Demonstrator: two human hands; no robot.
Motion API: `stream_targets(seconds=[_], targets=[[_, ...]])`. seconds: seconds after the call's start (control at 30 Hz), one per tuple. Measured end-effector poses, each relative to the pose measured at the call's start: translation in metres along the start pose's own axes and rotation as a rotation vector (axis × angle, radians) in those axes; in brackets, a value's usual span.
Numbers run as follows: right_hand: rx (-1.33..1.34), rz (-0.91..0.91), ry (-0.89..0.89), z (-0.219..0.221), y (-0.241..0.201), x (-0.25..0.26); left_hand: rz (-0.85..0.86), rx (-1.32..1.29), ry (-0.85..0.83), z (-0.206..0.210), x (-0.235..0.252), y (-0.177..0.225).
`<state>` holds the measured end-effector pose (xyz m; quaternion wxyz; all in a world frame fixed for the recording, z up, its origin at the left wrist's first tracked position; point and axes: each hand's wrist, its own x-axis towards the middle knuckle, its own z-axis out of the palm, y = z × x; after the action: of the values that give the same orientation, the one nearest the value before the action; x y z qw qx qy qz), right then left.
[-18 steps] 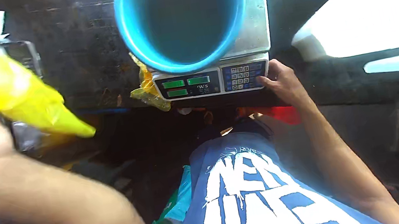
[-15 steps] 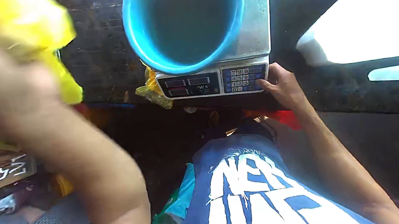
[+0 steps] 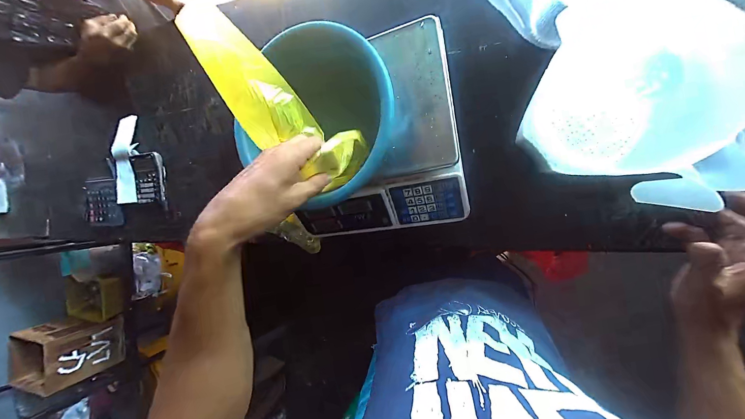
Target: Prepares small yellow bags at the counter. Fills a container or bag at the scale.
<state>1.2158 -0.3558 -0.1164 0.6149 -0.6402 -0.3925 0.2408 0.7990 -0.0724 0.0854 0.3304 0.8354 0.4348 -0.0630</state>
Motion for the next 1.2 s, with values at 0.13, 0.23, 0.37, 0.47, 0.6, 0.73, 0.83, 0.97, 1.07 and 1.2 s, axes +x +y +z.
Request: stream_targets(seconds=[0.13, 0.23, 0.37, 0.47, 0.6, 0.73, 0.83, 0.97, 1.07, 1.2], targets=[[-0.045, -0.232, -0.089, 0.014, -0.034, 0.042, 0.211, 0.144, 0.171, -0.047, -0.042, 0.027], [-0.022, -0.271, -0.008, 0.043, -0.042, 0.046, 0.274, -0.005, 0.284, -0.067, -0.054, 0.036], [-0.041, -0.254, 0.181, 0.078, -0.046, 0.05, 0.189, -0.135, 0.275, -0.038, -0.016, 0.016], [0.036, -0.233, 0.291, 0.095, -0.046, 0.055, 0.073, -0.221, 0.212, -0.006, 0.017, -0.009], [0.091, -0.254, 0.393, 0.11, -0.049, 0.056, 0.107, -0.308, -0.082, 0.014, 0.046, -0.018], [-0.016, -0.288, 0.349, 0.105, -0.071, 0.057, 0.152, -0.212, -0.164, 0.018, 0.066, -0.028], [-0.109, -0.33, 0.206, 0.098, -0.11, 0.058, 0.195, -0.28, -0.147, 0.014, 0.067, -0.041], [-0.22, -0.363, -0.007, 0.103, -0.166, 0.07, 0.256, -0.566, -0.046, 0.006, 0.056, -0.042], [-0.288, -0.38, -0.139, 0.12, -0.2, 0.076, 0.264, -0.687, -0.028, 0.002, 0.047, -0.04], [-0.444, -0.391, -0.239, 0.146, -0.236, 0.078, 0.276, -0.765, -0.016, 0.002, 0.043, -0.041]])
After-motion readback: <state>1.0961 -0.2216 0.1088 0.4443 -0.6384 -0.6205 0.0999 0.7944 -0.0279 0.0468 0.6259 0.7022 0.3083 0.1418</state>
